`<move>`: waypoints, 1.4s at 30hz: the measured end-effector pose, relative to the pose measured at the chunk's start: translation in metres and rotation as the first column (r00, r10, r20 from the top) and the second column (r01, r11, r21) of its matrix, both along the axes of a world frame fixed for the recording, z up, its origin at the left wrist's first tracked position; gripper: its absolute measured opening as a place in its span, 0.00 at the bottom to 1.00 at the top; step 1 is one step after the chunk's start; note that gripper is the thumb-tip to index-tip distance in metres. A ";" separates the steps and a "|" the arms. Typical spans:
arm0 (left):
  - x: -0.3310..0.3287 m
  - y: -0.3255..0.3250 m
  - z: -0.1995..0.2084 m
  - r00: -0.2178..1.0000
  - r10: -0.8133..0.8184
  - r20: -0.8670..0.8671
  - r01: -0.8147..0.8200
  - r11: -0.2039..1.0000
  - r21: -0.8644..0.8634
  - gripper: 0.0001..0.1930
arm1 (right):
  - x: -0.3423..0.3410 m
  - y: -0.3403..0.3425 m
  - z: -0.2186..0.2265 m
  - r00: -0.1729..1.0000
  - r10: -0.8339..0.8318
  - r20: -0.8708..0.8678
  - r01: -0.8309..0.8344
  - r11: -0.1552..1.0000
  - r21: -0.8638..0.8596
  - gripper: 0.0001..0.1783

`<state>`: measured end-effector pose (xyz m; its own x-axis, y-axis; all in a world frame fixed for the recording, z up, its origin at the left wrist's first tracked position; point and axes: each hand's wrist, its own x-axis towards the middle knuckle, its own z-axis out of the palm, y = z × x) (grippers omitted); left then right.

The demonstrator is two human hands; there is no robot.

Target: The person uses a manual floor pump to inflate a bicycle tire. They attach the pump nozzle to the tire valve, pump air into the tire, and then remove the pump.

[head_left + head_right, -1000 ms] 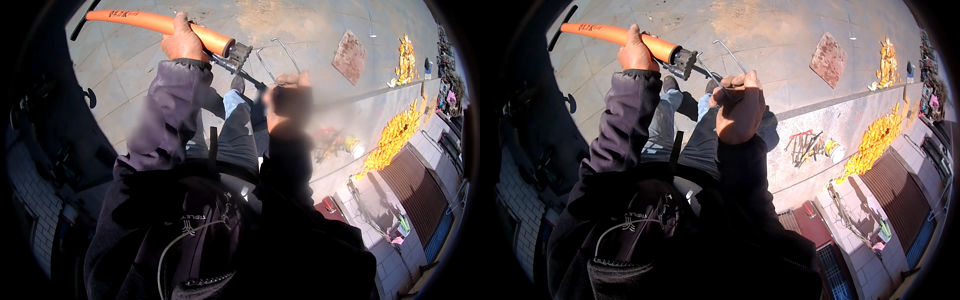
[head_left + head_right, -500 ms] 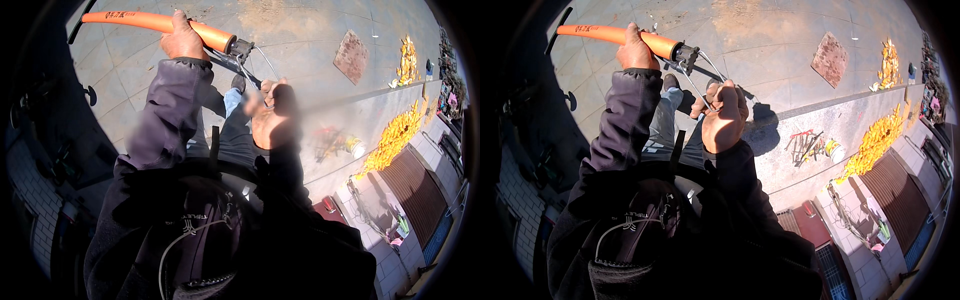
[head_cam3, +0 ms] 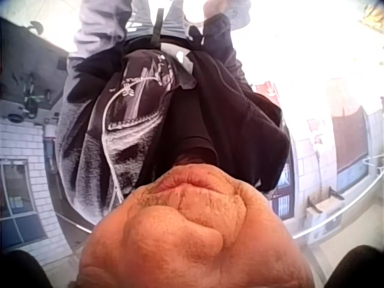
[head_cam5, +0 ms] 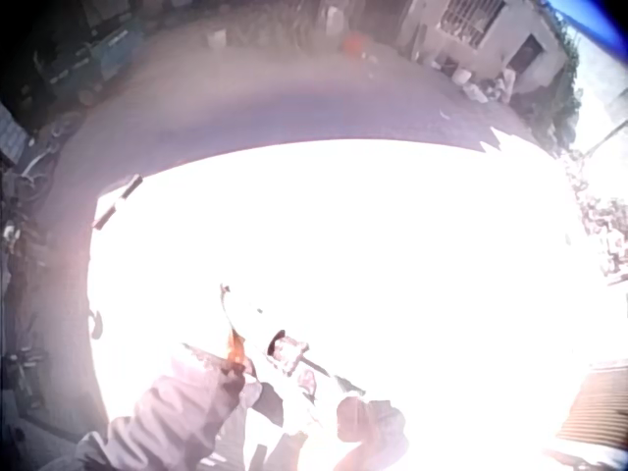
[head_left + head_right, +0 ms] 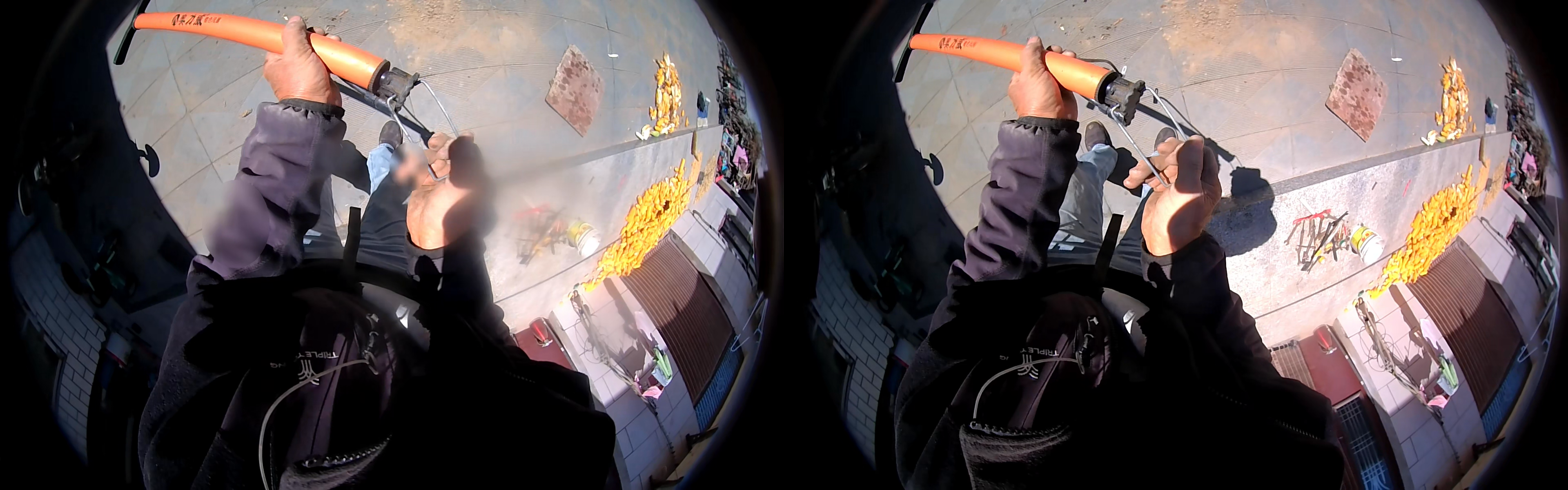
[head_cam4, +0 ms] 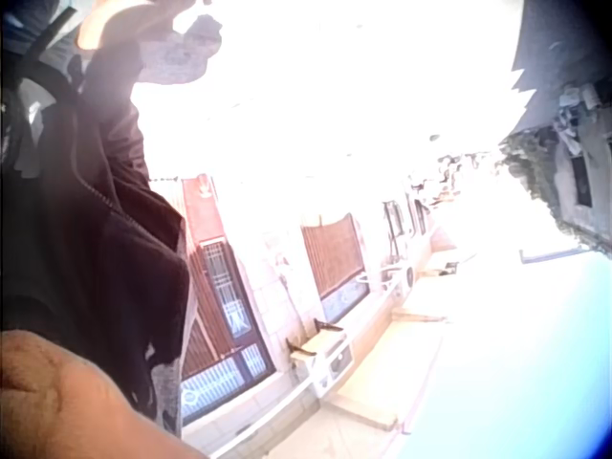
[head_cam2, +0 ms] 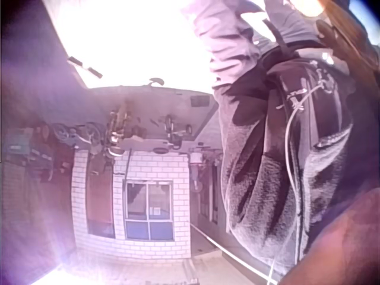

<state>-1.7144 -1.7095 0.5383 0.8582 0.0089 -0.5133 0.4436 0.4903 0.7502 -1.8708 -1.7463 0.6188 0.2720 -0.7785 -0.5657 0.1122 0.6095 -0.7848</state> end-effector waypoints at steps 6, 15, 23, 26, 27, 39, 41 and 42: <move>0.005 0.006 0.003 0.999 -0.030 -0.015 0.028 0.991 -0.132 0.09 | -0.007 -0.001 -0.004 0.973 0.197 -0.121 -0.198 0.980 0.007 0.19; 0.003 0.012 0.001 0.999 -0.025 0.032 0.027 0.997 -0.078 0.10 | -0.014 -0.013 -0.014 0.901 0.376 -0.215 -0.412 0.897 -0.162 0.10; -0.001 0.016 0.011 0.993 -0.115 0.020 0.116 0.990 -0.078 0.08 | -0.005 -0.021 0.000 0.683 0.479 -0.551 -0.694 0.661 -0.285 0.09; 0.001 0.017 0.011 0.984 -0.175 -0.019 0.168 0.967 -0.194 0.07 | -0.007 -0.022 0.004 0.669 0.495 -0.555 -0.720 0.617 -0.318 0.08; 0.003 0.020 0.010 0.980 -0.196 -0.029 0.184 0.954 -0.237 0.06 | -0.008 -0.021 0.006 0.665 0.514 -0.542 -0.727 0.609 -0.315 0.08; 0.002 0.033 0.012 0.955 -0.296 0.000 0.273 0.880 -0.388 0.06 | -0.022 0.003 0.004 0.774 0.506 -0.382 -0.615 0.745 -0.258 0.10; 0.003 0.034 0.015 0.941 -0.336 0.030 0.312 0.835 -0.452 0.06 | -0.025 0.006 0.006 0.783 0.507 -0.360 -0.601 0.767 -0.225 0.12; 0.003 0.034 0.018 0.939 -0.342 0.032 0.316 0.822 -0.473 0.05 | -0.025 0.007 0.008 0.787 0.512 -0.345 -0.595 0.778 -0.202 0.12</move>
<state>-1.7112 -1.6758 0.5562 0.7390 -0.5199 -0.4284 0.6733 0.5924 0.4424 -1.8960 -1.7394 0.6272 0.5836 -0.6728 -0.4547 -0.4037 0.2455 -0.8813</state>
